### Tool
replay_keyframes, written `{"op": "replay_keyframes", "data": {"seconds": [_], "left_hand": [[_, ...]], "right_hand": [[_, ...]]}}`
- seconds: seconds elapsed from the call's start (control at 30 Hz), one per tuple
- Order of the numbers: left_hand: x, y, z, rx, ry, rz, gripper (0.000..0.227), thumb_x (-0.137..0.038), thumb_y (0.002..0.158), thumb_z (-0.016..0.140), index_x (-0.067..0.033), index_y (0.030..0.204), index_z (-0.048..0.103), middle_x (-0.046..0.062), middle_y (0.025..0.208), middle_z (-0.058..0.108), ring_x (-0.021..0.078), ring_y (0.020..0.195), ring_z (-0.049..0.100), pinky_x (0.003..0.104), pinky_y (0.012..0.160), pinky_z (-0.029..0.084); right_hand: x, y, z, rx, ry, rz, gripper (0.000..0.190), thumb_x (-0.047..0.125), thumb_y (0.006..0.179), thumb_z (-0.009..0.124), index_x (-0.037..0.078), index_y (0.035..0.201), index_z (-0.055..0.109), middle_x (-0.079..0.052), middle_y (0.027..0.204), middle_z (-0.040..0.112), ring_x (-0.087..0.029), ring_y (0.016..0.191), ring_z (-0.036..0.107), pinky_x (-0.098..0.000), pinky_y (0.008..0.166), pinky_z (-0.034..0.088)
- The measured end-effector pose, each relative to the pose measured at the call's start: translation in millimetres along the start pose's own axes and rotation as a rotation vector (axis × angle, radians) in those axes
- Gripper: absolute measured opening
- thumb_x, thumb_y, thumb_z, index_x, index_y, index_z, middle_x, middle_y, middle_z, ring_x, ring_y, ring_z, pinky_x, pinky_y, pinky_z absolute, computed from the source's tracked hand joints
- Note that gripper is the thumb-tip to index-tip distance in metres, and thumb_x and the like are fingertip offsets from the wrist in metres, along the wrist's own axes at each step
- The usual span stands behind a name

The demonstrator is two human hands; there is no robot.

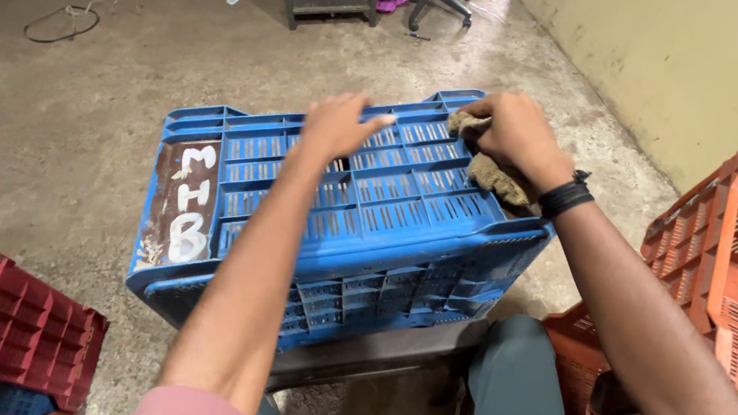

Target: The person wipes the surfaces of stacked plastic crates using a cloth. They clean an orange crate first, then move to a blue crate, wiping the top and sides. The person handles the crates by lifting and turning them to access different areas.

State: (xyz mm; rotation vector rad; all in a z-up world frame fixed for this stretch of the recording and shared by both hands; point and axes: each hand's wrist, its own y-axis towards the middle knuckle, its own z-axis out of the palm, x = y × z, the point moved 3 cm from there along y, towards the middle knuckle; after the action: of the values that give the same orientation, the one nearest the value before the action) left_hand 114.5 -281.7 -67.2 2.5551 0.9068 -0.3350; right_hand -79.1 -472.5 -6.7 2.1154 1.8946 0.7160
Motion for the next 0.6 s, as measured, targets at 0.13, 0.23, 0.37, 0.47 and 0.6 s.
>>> {"op": "replay_keyframes", "data": {"seconds": [0.13,0.23,0.37,0.47,0.6], "left_hand": [[-4,9,13,-0.021,0.013,-0.074,0.053,-0.056,0.092,0.066,-0.0103,0.12,0.068,0.011,0.128,0.07,0.0334,0.126,0.058,0.052,0.109,0.038],[-8,10,19,-0.081,0.065,-0.061,0.05,-0.053,0.09,0.069,-0.0114,0.117,0.068,0.013,0.124,0.067,0.0341,0.122,0.057,0.057,0.105,0.035],[-7,7,17,-0.082,0.04,-0.05,0.046,-0.053,0.093,0.067,-0.0133,0.117,0.07,0.012,0.124,0.07,0.0333,0.123,0.058,0.056,0.107,0.036],[-11,0,13,-0.08,0.004,-0.017,0.046,-0.052,0.091,0.069,-0.013,0.115,0.071,0.013,0.12,0.071,0.0339,0.12,0.06,0.058,0.103,0.036],[-9,-1,2,-0.041,-0.059,0.005,0.043,-0.05,0.09,0.07,-0.0131,0.113,0.072,0.014,0.115,0.073,0.0356,0.116,0.063,0.055,0.099,0.041]], "right_hand": [[-7,-11,3,0.015,-0.059,0.045,0.038,0.017,0.075,0.075,0.017,0.112,0.08,-0.022,0.097,0.073,-0.042,0.09,0.07,-0.0484,0.084,0.057],[-6,-23,-12,0.076,-0.132,0.05,0.047,0.015,0.069,0.074,0.02,0.115,0.081,-0.023,0.096,0.073,-0.043,0.088,0.07,-0.0487,0.084,0.056],[1,-67,-44,0.279,-0.111,0.127,0.045,0.014,0.068,0.072,0.022,0.111,0.081,-0.019,0.093,0.076,-0.039,0.084,0.072,-0.0476,0.08,0.058],[6,-71,-54,0.287,-0.097,0.136,0.04,0.017,0.072,0.074,0.022,0.111,0.08,-0.02,0.092,0.075,-0.039,0.082,0.073,-0.0463,0.079,0.058],[5,-57,-33,0.148,-0.147,0.181,0.041,0.015,0.07,0.073,0.026,0.11,0.082,-0.02,0.092,0.075,-0.04,0.082,0.072,-0.0481,0.078,0.058]]}}
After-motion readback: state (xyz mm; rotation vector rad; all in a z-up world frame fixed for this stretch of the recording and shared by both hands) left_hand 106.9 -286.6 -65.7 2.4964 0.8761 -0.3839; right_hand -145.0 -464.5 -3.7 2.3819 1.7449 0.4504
